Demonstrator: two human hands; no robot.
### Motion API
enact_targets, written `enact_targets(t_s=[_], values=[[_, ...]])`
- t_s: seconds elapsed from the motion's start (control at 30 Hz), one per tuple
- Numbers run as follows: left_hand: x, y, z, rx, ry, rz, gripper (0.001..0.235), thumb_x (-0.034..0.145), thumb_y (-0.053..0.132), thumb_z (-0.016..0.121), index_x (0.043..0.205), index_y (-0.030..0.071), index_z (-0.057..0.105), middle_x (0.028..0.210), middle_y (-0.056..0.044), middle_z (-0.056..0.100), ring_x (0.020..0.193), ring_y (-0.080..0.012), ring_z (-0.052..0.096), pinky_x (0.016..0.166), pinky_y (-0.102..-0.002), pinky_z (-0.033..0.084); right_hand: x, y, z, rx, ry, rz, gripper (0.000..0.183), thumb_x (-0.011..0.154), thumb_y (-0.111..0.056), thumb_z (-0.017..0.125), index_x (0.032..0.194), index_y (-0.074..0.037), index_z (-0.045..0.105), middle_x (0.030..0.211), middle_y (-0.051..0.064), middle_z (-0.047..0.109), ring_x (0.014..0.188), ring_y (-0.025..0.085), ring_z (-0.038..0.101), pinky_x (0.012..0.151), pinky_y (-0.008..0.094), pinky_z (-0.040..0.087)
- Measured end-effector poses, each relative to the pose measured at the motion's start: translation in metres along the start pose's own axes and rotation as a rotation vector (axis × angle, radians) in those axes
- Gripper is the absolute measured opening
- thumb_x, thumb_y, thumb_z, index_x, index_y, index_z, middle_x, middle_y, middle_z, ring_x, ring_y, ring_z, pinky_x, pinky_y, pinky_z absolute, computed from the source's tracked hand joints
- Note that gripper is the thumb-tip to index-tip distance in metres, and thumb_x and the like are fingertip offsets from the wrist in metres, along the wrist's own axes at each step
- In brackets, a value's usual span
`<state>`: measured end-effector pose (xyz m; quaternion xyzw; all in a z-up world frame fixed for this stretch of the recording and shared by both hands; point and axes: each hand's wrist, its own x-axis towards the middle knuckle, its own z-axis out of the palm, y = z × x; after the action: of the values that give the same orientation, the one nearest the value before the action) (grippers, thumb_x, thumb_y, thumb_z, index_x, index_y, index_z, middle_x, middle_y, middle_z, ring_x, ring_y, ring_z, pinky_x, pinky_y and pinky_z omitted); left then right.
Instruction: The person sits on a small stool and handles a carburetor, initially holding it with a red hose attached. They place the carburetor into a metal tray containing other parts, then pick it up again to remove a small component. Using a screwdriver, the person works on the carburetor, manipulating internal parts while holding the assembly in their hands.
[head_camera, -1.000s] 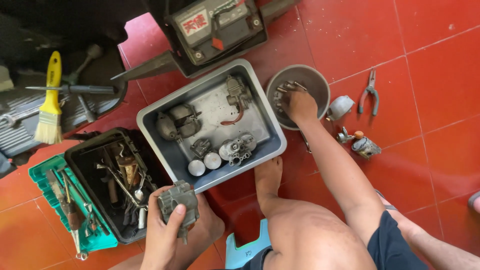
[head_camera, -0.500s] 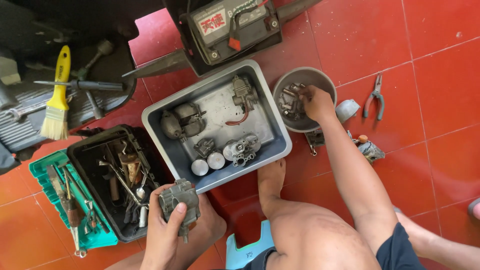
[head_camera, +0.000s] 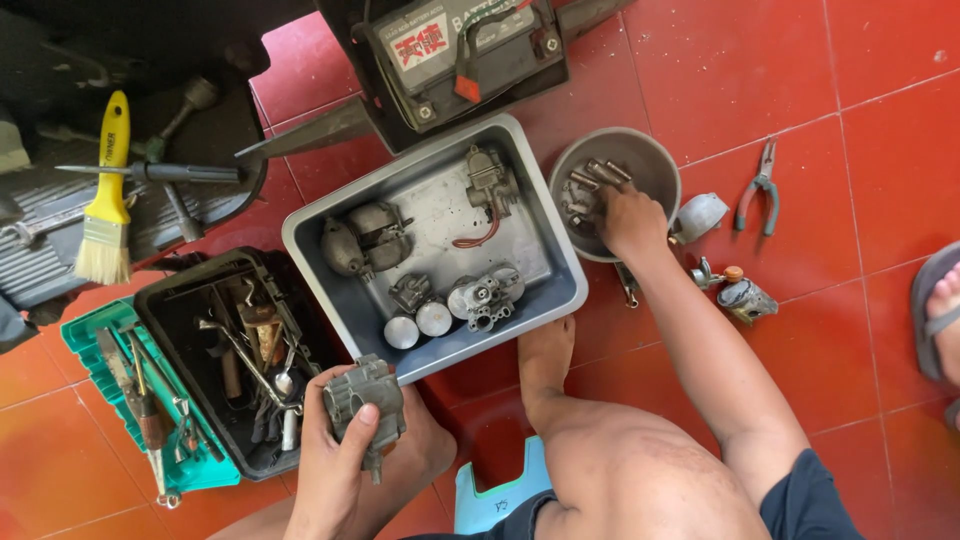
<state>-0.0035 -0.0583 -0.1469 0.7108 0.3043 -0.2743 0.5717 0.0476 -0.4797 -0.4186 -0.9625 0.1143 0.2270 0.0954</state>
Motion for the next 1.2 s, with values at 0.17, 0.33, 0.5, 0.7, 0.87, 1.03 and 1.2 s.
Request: enact_targets(t_s=[0.17,0.33,0.5,0.7,0.87,1.03,1.2], values=[[0.001,0.002,0.001,-0.044,0.014,-0.033,0.062,0.074,0.033,0.071,0.127,0.006,0.054,0.122,-0.018,0.075,0.106,-0.0247,0.071,0.087,-0.038,0.059,0.009,0.002,0.015,0.013,0.058,-0.002,0.029,0.092,-0.039,0.066,0.111,-0.017,0.074,0.108,0.016,0.067,0.090,0.045,0.067,0.071,0.056,0.054],[0.000,0.004,0.002,-0.023,0.009,-0.026,0.061,0.074,0.035,0.071,0.126,0.006,0.054,0.122,-0.018,0.076,0.106,-0.0240,0.072,0.088,-0.037,0.059,0.016,-0.004,0.032,-0.174,0.242,-0.023,0.026,0.090,-0.040,0.070,0.101,-0.017,0.072,0.099,0.010,0.069,0.084,0.037,0.068,0.065,0.047,0.047],[0.002,0.001,0.001,-0.065,0.019,-0.048,0.060,0.075,0.032,0.071,0.126,0.006,0.054,0.123,-0.019,0.074,0.106,-0.0260,0.071,0.087,-0.039,0.059,0.020,0.000,0.027,-0.002,0.187,-0.038,0.026,0.099,-0.028,0.060,0.084,-0.014,0.075,0.100,0.009,0.070,0.083,0.037,0.066,0.068,0.049,0.041],[0.004,-0.003,0.000,-0.075,0.006,-0.024,0.060,0.074,0.033,0.071,0.125,0.006,0.054,0.123,-0.020,0.075,0.108,-0.0256,0.071,0.087,-0.039,0.059,0.014,-0.006,-0.005,0.068,0.078,0.071,0.031,0.109,-0.027,0.047,0.110,-0.009,0.073,0.104,0.018,0.068,0.082,0.046,0.069,0.073,0.055,0.046],[0.004,-0.001,0.000,-0.100,0.000,-0.030,0.059,0.075,0.031,0.071,0.125,0.006,0.054,0.124,-0.021,0.075,0.109,-0.0263,0.072,0.089,-0.039,0.059,0.010,-0.003,0.004,0.000,0.150,0.011,0.023,0.105,-0.023,0.053,0.110,-0.012,0.073,0.097,0.014,0.065,0.080,0.040,0.066,0.069,0.050,0.044],[0.003,0.003,0.001,-0.096,0.029,-0.098,0.059,0.074,0.029,0.071,0.126,0.006,0.054,0.124,-0.020,0.075,0.109,-0.0271,0.072,0.091,-0.039,0.058,0.007,-0.005,0.011,0.043,0.203,-0.048,0.019,0.096,-0.016,0.060,0.108,-0.019,0.073,0.100,0.009,0.062,0.090,0.038,0.061,0.072,0.050,0.041],[0.006,0.001,-0.001,-0.077,0.040,-0.090,0.059,0.075,0.031,0.071,0.126,0.006,0.055,0.124,-0.020,0.075,0.103,-0.0274,0.071,0.081,-0.040,0.059,0.000,-0.023,-0.022,-0.002,-0.121,0.074,0.022,0.098,-0.031,0.060,0.090,-0.018,0.075,0.088,0.009,0.073,0.079,0.037,0.070,0.076,0.048,0.047]])
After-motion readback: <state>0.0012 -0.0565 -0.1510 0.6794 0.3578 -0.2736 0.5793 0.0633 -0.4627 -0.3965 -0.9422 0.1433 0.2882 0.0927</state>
